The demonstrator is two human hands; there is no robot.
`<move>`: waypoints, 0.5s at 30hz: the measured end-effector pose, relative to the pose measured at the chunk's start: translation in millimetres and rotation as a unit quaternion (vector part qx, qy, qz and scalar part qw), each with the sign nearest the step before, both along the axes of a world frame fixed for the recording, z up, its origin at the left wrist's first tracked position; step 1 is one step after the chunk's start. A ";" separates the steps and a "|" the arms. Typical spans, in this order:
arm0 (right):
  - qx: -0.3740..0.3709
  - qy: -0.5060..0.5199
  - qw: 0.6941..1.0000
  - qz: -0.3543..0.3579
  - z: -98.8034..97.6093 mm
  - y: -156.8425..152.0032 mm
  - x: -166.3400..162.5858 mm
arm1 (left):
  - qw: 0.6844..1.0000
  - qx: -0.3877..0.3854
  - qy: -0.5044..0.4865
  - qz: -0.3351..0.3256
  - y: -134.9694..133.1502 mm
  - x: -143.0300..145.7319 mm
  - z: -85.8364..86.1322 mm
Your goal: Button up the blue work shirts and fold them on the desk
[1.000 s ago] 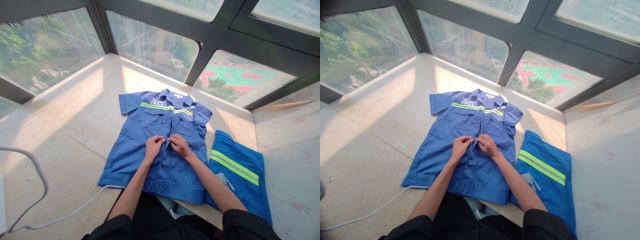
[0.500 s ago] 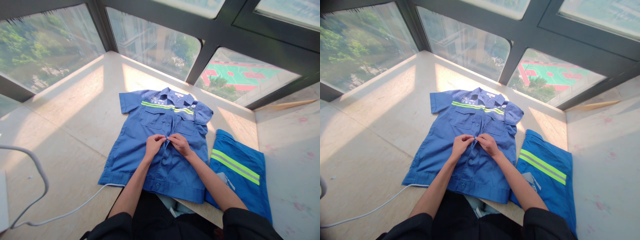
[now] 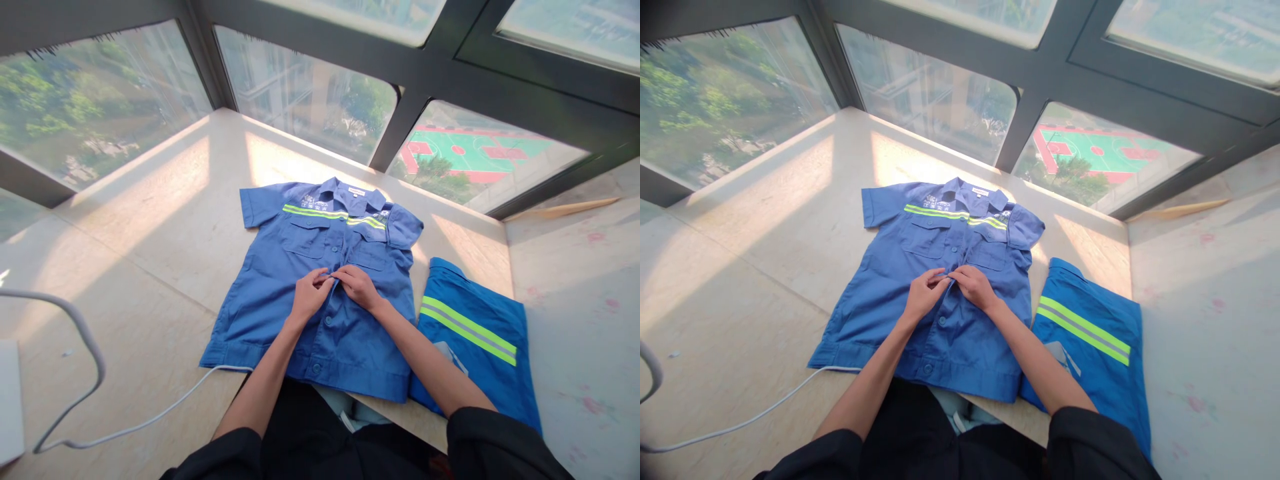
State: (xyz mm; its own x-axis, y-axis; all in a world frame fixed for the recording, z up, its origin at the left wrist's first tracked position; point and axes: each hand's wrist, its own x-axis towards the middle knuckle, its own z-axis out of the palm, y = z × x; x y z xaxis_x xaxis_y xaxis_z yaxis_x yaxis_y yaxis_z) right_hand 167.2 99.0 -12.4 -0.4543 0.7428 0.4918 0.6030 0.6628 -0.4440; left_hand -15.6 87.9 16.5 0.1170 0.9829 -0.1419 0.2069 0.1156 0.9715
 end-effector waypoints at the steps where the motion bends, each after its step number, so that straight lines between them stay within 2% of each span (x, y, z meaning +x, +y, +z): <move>1: -0.007 -0.001 1.000 0.003 0.5 0.4 0.3 | 1.000 0.006 0.004 -0.006 -3.4 0.2 1.0; 11: -0.054 -0.103 0.992 0.048 18.2 11.4 7.9 | 0.981 0.105 0.162 -0.005 -14.7 12.5 -0.8; 15: -0.082 -0.087 0.990 0.076 20.0 18.7 9.0 | 0.985 0.096 0.145 0.012 -14.1 12.6 -3.2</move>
State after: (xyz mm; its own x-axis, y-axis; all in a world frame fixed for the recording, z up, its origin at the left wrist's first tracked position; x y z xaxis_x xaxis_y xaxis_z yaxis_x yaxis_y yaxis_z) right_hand 176.3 117.7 7.6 -0.6345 0.7225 0.2746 0.5786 0.6795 -0.4510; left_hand -3.0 73.8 13.3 0.0753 0.9969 0.0219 0.4779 -0.0553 0.8767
